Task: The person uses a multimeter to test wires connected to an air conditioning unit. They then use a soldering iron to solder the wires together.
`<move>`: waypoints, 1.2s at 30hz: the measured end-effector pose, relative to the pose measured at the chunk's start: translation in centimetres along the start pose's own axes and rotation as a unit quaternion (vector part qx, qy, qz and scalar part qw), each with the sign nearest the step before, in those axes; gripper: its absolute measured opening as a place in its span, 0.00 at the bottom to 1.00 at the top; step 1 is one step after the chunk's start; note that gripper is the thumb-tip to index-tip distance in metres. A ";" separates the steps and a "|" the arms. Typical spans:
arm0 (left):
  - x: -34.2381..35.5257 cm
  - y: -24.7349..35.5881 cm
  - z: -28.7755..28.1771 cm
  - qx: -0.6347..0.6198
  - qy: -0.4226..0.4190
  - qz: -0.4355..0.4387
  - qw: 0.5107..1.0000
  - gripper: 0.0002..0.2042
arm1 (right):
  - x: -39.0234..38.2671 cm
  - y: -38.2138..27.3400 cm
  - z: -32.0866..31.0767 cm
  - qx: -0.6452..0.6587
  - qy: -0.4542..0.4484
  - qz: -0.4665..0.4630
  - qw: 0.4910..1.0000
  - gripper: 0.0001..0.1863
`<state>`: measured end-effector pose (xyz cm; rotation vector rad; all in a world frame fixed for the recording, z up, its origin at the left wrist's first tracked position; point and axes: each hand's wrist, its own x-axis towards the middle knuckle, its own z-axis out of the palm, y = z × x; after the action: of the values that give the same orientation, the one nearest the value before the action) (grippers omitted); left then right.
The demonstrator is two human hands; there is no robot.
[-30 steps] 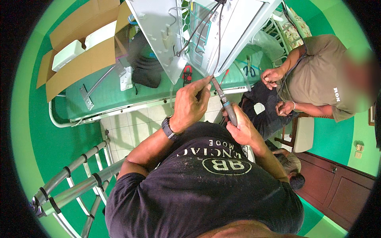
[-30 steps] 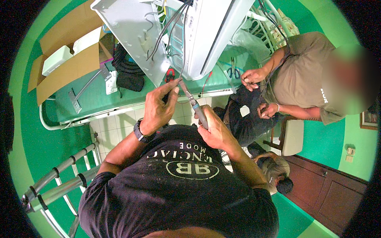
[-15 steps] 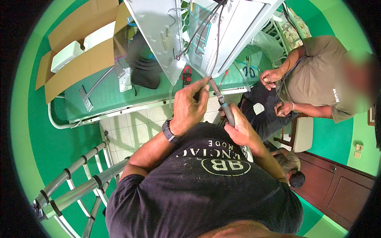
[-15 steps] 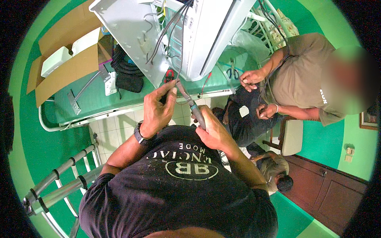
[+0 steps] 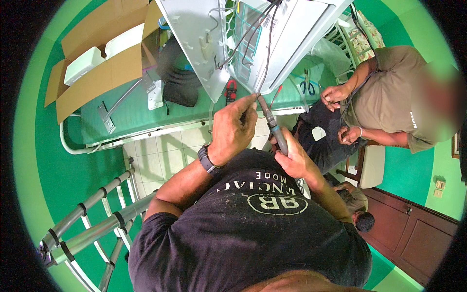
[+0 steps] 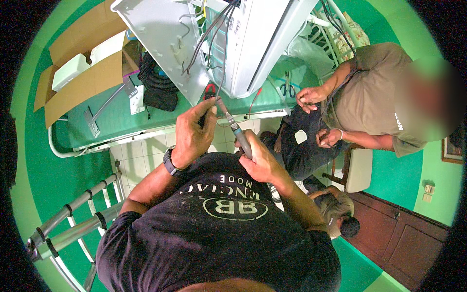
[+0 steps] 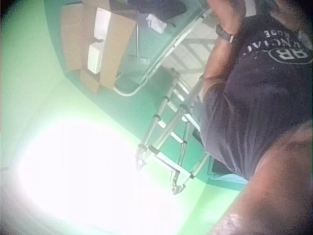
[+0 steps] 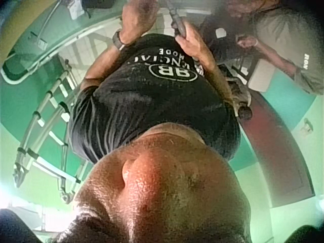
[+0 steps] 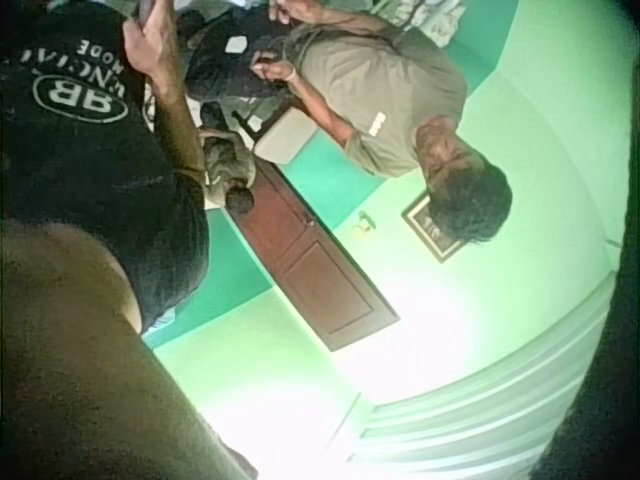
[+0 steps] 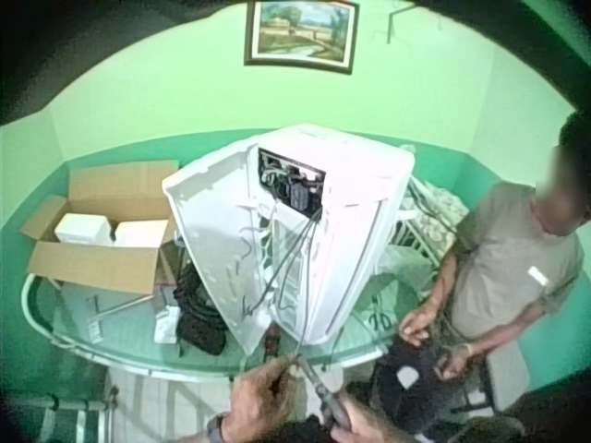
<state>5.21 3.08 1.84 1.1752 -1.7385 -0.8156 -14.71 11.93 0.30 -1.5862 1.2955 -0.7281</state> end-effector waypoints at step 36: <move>-0.1 -0.7 0.4 0.038 0.032 0.001 0.999 0.12 | 0.7 -0.3 -0.1 -0.014 -0.032 0.010 0.999 0.20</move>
<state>5.14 2.93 1.02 1.2359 -1.7313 -0.7092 -14.43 11.22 0.56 -1.6032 1.2777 -0.6448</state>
